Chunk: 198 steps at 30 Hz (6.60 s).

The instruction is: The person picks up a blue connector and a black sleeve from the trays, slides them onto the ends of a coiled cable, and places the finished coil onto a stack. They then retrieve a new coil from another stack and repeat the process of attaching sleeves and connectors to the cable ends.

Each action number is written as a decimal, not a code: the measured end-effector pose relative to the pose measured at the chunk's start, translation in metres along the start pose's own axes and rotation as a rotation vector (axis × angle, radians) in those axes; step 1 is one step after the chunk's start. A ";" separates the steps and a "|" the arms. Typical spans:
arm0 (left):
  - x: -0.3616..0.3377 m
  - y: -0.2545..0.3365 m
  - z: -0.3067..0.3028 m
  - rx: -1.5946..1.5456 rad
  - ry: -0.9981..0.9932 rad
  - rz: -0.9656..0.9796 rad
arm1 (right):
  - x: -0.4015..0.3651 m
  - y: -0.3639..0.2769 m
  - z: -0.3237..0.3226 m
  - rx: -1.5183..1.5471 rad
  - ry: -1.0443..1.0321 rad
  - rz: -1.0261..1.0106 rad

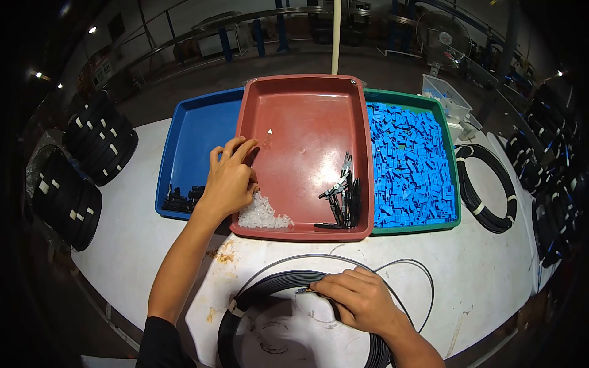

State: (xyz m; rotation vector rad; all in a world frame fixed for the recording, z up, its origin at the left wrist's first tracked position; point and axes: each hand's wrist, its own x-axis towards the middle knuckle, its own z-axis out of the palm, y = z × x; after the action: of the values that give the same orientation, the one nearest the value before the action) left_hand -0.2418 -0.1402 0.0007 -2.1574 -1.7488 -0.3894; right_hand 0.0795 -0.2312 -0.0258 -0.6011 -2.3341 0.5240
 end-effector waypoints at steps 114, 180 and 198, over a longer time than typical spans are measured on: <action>-0.115 0.110 -0.029 -1.055 0.192 0.217 | -0.006 0.000 0.000 -0.042 0.151 -0.099; -0.118 0.114 -0.027 -0.929 0.183 0.067 | -0.007 0.004 0.007 -0.012 0.210 -0.041; 0.002 0.133 -0.066 -0.458 0.067 0.536 | -0.021 0.077 -0.043 -0.183 0.654 0.264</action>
State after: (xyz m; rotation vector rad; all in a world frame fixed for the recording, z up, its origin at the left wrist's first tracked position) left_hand -0.1112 -0.1910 0.0501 -2.7698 -1.0446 -0.7554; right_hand 0.1447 -0.1708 -0.0459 -1.0040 -1.6973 0.1815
